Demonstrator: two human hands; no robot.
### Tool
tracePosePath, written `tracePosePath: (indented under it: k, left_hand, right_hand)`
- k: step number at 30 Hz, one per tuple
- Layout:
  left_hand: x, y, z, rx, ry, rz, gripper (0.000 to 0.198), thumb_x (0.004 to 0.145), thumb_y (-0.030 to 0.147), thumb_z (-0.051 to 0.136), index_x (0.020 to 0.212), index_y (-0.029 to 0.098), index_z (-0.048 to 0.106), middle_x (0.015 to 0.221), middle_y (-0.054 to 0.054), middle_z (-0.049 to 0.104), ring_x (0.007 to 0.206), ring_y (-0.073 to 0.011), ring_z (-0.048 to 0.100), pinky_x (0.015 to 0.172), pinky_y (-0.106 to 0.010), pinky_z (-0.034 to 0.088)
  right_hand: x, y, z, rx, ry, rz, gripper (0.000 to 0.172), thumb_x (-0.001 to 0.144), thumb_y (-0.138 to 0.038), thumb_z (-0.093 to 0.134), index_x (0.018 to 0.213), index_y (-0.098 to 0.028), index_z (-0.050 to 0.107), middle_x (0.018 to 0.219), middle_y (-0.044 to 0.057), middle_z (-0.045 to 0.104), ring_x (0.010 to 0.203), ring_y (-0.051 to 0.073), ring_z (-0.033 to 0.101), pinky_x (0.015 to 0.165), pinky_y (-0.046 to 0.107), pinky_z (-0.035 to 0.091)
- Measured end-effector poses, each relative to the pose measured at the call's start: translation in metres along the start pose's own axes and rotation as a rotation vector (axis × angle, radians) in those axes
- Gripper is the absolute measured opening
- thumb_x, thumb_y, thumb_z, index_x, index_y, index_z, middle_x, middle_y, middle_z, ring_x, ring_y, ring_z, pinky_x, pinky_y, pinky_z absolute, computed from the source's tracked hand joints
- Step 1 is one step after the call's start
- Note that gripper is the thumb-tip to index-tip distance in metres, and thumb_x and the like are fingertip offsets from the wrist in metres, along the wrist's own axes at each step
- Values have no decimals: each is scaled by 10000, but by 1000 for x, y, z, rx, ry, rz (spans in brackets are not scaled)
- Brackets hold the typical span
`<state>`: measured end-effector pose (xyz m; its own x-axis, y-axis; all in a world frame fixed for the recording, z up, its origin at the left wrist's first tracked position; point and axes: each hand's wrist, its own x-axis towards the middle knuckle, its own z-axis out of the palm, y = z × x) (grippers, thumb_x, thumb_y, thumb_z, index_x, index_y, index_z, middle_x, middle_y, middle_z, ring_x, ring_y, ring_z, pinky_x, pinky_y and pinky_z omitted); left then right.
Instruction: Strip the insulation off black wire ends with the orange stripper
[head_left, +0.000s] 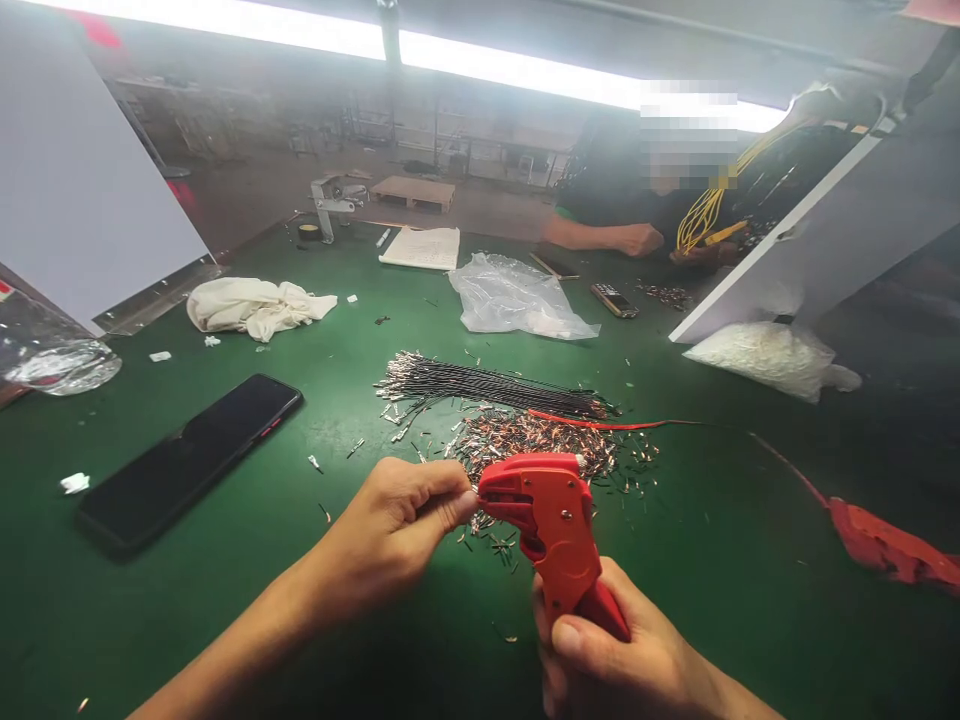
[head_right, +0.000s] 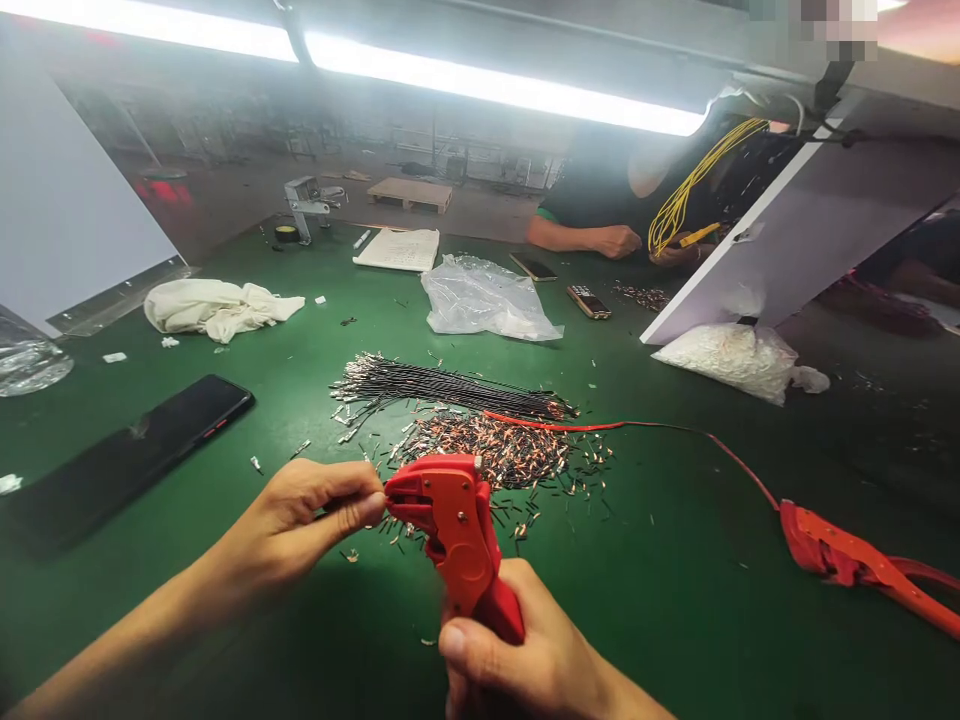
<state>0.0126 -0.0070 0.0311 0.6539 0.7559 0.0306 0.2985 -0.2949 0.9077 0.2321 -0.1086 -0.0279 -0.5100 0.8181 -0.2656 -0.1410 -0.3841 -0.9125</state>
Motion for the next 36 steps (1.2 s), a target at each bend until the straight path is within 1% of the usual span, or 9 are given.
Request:
tracePosePath:
  k: [7,12,16,19,22,25,27,30,36]
  left_hand:
    - [5,0,1,25,35,-62,313,892,370,471,691,155,575,609,29,457,583,-102,391,551,-236,303]
    - [5,-2,1,0,38,-93,335,875,400,490,673,152,588,594,30,464,575,-103,391,548,-236,307]
    - [7,-3,-1,-33,40,-91,316,856,396,516,681,148,604,612,20,510,600,-110,428,567,-234,334]
    - [10,-3,-2,-86,61,-68,282,846,369,530,678,150,589,612,24,516,599,-105,433,568,-224,350]
    - [11,-4,-2,-86,111,-52,277,860,357,527,681,153,580,610,30,502,586,-99,417,554,-217,347]
    - [9,-6,1,-36,148,-28,258,896,340,504,762,155,623,653,15,543,621,-109,451,587,-229,370]
    - [8,-6,4,-6,147,-9,245,913,323,494,810,158,643,667,12,556,626,-109,456,587,-229,369]
    - [7,-6,8,12,169,5,228,912,292,503,786,161,641,659,19,547,607,-100,443,553,-220,352]
    - [7,-9,16,-24,247,2,148,897,271,548,832,169,632,700,11,592,638,-105,503,582,-223,409]
  right_hand:
    - [0,-3,0,-63,37,-35,513,816,-629,578,654,-143,539,519,-2,504,451,91,454,457,213,360]
    - [-4,-4,4,2,59,3,523,792,-651,592,642,-158,502,511,-23,476,413,65,399,408,193,329]
    - [-11,-4,7,70,201,74,506,785,-669,602,708,-187,469,458,-67,426,386,65,375,391,188,278]
    - [-12,-8,5,122,295,111,494,776,-663,624,774,-201,448,478,-79,436,390,70,395,394,188,294]
    - [-11,-11,0,114,195,69,502,772,-668,615,784,-192,455,493,-62,472,392,72,410,402,195,331]
    - [-9,-9,-2,67,124,41,514,780,-676,603,751,-180,467,479,-62,459,377,59,379,388,190,324]
    - [-9,-6,-1,45,158,58,533,782,-693,596,694,-186,455,461,-69,434,357,43,337,359,179,277]
    - [-10,-3,3,41,201,90,564,760,-723,600,639,-198,432,436,-77,405,342,41,333,341,181,246]
    - [-10,-6,4,85,248,79,526,774,-691,618,752,-201,428,464,-83,449,345,49,366,352,174,276]
